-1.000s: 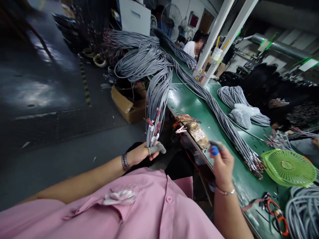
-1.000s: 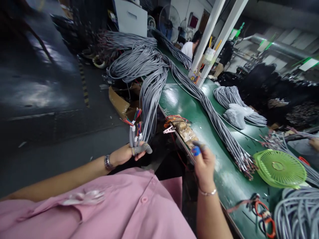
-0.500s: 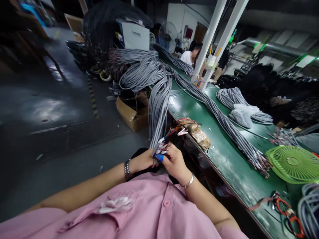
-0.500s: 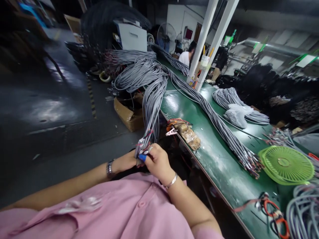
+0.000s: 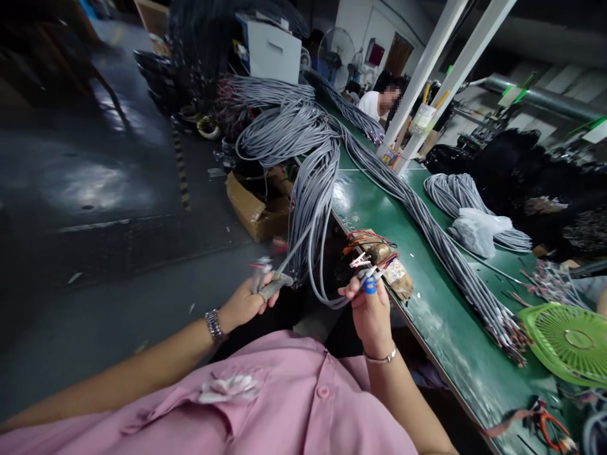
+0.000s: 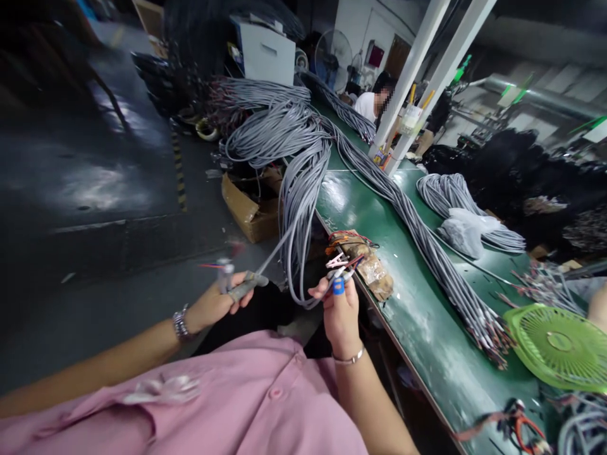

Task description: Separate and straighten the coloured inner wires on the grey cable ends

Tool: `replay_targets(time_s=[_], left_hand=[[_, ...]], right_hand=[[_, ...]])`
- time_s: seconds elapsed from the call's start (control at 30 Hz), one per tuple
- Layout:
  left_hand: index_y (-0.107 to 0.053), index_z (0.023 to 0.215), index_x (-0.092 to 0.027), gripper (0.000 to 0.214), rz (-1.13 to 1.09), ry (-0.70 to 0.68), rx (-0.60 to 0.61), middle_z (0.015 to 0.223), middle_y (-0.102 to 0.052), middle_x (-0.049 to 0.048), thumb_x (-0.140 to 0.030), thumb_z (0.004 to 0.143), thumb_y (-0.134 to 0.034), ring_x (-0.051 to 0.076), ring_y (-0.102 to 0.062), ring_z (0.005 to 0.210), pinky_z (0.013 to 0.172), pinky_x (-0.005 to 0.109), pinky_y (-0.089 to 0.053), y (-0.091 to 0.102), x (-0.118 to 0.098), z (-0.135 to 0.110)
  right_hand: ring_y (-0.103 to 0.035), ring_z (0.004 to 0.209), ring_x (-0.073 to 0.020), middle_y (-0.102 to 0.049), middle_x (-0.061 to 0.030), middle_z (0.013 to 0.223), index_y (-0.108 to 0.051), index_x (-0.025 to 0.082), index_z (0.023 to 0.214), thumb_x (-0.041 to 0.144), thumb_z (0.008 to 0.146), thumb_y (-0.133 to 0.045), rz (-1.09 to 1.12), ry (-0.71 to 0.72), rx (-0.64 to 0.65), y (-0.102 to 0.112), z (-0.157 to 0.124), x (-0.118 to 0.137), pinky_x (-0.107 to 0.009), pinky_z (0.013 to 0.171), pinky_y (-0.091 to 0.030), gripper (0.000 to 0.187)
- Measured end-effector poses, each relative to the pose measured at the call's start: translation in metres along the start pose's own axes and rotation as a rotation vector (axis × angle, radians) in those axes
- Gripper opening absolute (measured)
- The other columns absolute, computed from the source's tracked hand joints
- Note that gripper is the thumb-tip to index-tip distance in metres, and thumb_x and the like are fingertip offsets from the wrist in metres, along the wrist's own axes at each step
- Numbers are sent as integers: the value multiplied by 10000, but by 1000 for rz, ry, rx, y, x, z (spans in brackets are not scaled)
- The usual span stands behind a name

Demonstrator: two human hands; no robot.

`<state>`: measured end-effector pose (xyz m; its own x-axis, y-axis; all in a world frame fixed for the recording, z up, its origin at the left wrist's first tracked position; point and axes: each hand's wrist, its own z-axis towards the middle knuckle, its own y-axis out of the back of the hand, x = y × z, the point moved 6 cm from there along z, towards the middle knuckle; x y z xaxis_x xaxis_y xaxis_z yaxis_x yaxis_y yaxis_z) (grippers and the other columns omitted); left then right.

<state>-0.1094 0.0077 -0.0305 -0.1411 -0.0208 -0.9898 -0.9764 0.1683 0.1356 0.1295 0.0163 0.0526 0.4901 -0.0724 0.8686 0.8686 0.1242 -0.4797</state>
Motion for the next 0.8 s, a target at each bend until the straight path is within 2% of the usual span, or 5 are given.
replay_targets(time_s=[0.2, 0.27, 0.4, 0.6, 0.8], left_hand=[[-509, 607, -165, 366, 58, 96, 19, 476, -481, -47, -413, 873, -468, 65, -381, 360, 410, 197, -303, -16, 2, 20], [-477, 564, -175, 338, 78, 118, 73, 440, -439, -55, -356, 850, -478, 73, -377, 360, 414, 203, -303, -32, 2, 24], [-525, 595, -175, 187, 191, 50, 198, 465, -483, -47, -187, 773, -469, 97, -443, 431, 470, 210, -338, -58, 7, 29], [-637, 846, -178, 193, 449, -39, 236, 685, -643, -14, -142, 728, -490, 154, -570, 634, 625, 248, -409, -60, 12, 35], [-596, 1041, -159, 360, 294, -161, 333, 986, -677, 41, -213, 688, -645, 197, -609, 880, 815, 289, -463, -71, -36, 38]], right_hand=[[-416, 504, -76, -474, 55, 645, -582, 198, 977, 409, 684, -763, -226, -115, 169, -31, 18, -36, -218, 484, -385, 404], [-397, 507, -81, -454, 53, 574, -587, 175, 773, 448, 676, -752, -366, -131, 241, -38, 21, -51, -219, 479, -365, 334], [-371, 490, -80, -429, 52, 512, -498, 180, 584, 502, 675, -733, -449, -129, 176, -35, 25, -63, -224, 466, -339, 409], [-426, 511, -93, -461, 37, 524, -560, 172, 598, 495, 740, -689, -424, -81, 120, -18, 18, -61, -232, 518, -390, 375], [-535, 640, -130, -595, -8, 692, -632, 172, 731, 498, 761, -668, -490, -31, 272, -15, 11, -71, -260, 646, -473, 330]])
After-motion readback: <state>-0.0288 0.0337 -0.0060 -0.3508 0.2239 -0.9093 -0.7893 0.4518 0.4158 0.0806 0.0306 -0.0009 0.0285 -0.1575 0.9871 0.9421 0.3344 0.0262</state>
